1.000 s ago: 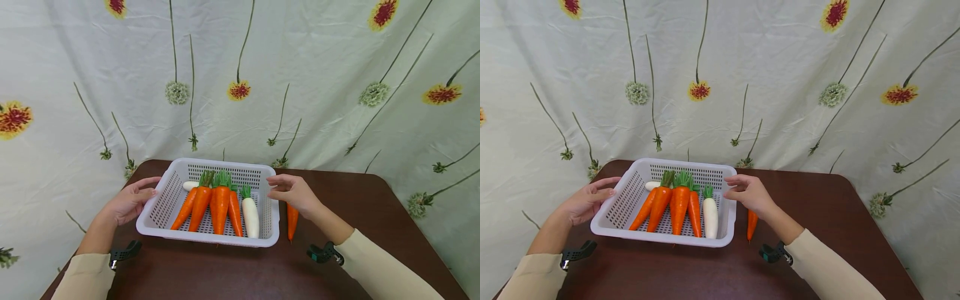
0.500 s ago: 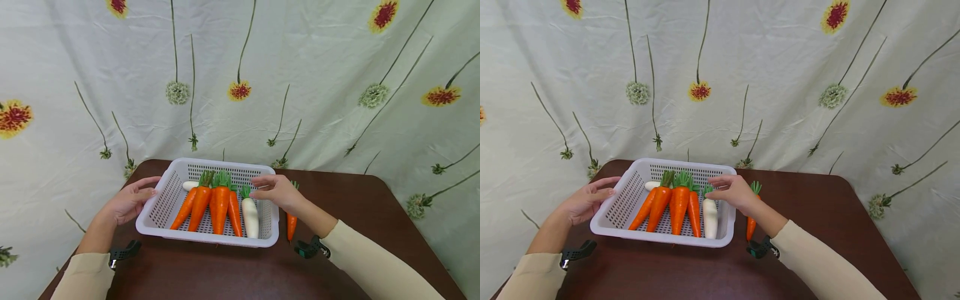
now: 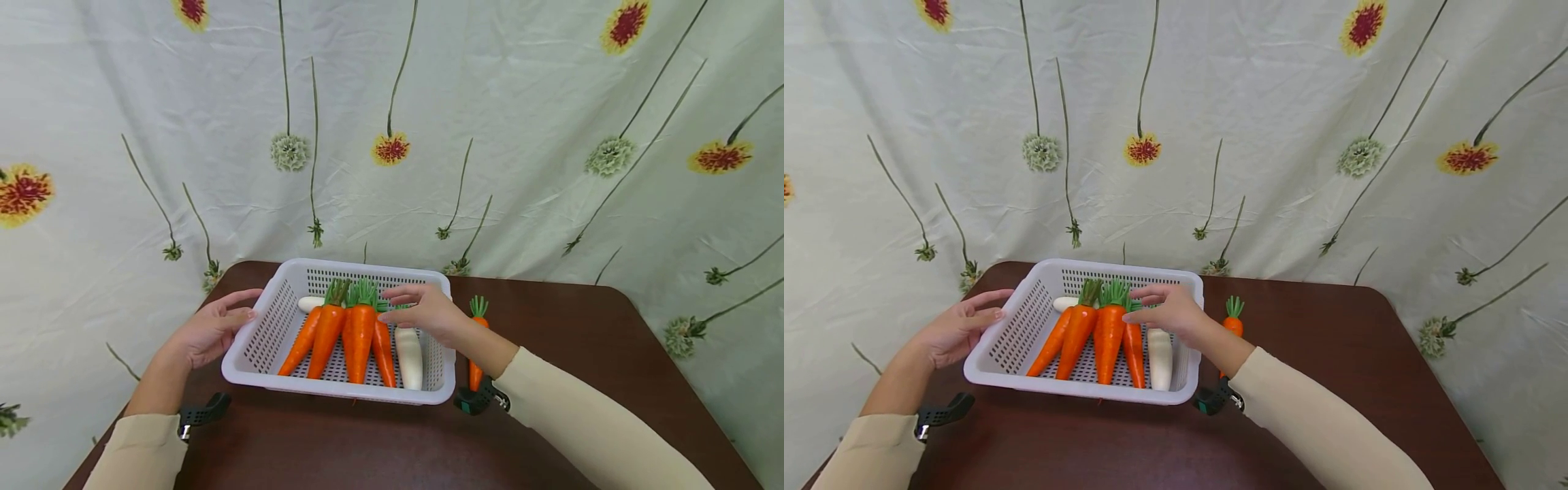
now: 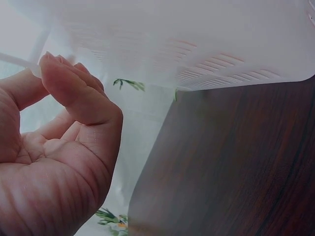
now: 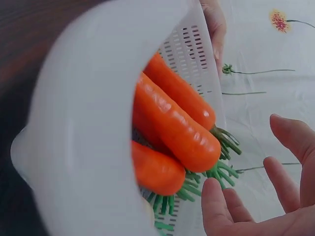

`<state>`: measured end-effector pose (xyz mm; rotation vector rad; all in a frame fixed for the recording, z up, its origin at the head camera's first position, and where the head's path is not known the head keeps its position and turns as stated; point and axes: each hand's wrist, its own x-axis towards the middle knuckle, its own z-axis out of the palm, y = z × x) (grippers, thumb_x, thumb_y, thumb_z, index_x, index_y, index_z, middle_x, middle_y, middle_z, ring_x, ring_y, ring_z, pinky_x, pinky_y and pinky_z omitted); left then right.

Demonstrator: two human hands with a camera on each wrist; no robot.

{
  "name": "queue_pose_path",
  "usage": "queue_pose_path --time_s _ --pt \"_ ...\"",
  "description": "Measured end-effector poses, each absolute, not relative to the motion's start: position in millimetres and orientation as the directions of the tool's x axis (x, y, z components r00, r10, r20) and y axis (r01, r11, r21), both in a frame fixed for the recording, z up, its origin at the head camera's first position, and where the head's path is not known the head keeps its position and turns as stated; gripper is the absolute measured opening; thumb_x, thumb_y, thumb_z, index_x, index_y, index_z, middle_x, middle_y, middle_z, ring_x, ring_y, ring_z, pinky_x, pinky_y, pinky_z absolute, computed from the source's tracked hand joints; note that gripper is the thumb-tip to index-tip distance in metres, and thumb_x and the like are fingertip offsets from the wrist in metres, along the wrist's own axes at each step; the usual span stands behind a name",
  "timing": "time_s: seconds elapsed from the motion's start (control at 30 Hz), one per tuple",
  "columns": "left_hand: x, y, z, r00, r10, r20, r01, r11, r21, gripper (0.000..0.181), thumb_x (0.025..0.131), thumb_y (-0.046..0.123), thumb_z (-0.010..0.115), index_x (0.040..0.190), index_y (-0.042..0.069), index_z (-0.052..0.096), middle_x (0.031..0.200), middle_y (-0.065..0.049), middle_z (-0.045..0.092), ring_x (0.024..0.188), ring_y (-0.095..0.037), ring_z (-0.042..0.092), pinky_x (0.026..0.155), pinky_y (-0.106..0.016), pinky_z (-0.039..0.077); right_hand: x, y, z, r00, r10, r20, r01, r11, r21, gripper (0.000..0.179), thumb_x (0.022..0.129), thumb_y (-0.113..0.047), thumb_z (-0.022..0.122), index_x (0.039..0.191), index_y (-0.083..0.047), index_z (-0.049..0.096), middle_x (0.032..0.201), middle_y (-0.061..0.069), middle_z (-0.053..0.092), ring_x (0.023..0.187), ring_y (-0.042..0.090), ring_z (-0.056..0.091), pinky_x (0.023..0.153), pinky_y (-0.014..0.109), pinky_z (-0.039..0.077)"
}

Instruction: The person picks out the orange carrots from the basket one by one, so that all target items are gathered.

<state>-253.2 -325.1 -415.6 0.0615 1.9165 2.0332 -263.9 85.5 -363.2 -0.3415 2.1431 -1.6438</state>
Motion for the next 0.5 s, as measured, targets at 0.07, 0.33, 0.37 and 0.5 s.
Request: queue_pose_path --time_s 0.07,0.33,0.37,0.5 --pt "-253.3 -325.0 -415.6 -0.941 0.272 -0.203 -0.216 -0.022 0.976 0.058 0.106 0.016 0.057 0.157 0.017 0.029 0.115 0.009 0.073 0.103 -0.017 0.074 0.088 -0.050 0.062 -264.7 79.6 -364.4 -0.880 -0.440 -0.182 0.054 0.288 -0.956 0.051 0.087 -0.015 0.083 0.135 -0.009 0.067 0.147 0.021 0.056 0.116 0.028 0.069 0.105 0.051 0.054" --pt "-254.3 -324.8 -416.4 -0.939 0.271 -0.210 -0.223 -0.019 0.975 0.057 0.106 0.017 0.056 0.157 0.017 0.029 0.115 0.009 0.073 0.103 -0.017 0.074 0.088 -0.050 0.062 -267.1 63.2 -367.7 -0.879 -0.412 -0.241 0.059 0.407 -0.912 0.049 0.082 -0.020 0.087 0.128 -0.017 0.072 0.142 0.018 0.059 0.118 0.030 0.062 0.101 0.049 0.057" --pt "-254.5 -324.9 -416.6 -0.939 0.272 -0.209 -0.222 -0.019 0.975 0.057 0.106 0.017 0.056 0.157 0.017 0.029 0.115 0.009 0.073 0.103 -0.017 0.074 0.088 -0.050 0.062 -267.4 61.9 -367.6 -0.876 -0.410 -0.254 0.073 0.406 -0.911 0.050 0.082 -0.019 0.088 0.128 -0.017 0.072 0.142 0.019 0.058 0.118 0.030 0.063 0.101 0.050 0.057" --pt "-254.6 -325.3 -417.2 -0.940 0.271 -0.206 -0.219 -0.019 0.975 0.056 0.106 0.016 0.056 0.156 0.018 0.030 0.115 0.009 0.073 0.103 -0.017 0.074 0.087 -0.049 0.063 -269.7 57.3 -365.5 -0.864 -0.405 -0.298 0.116 0.415 -0.902 0.050 0.081 -0.016 0.088 0.129 -0.017 0.071 0.141 0.019 0.058 0.113 0.030 0.066 0.100 0.050 0.057"
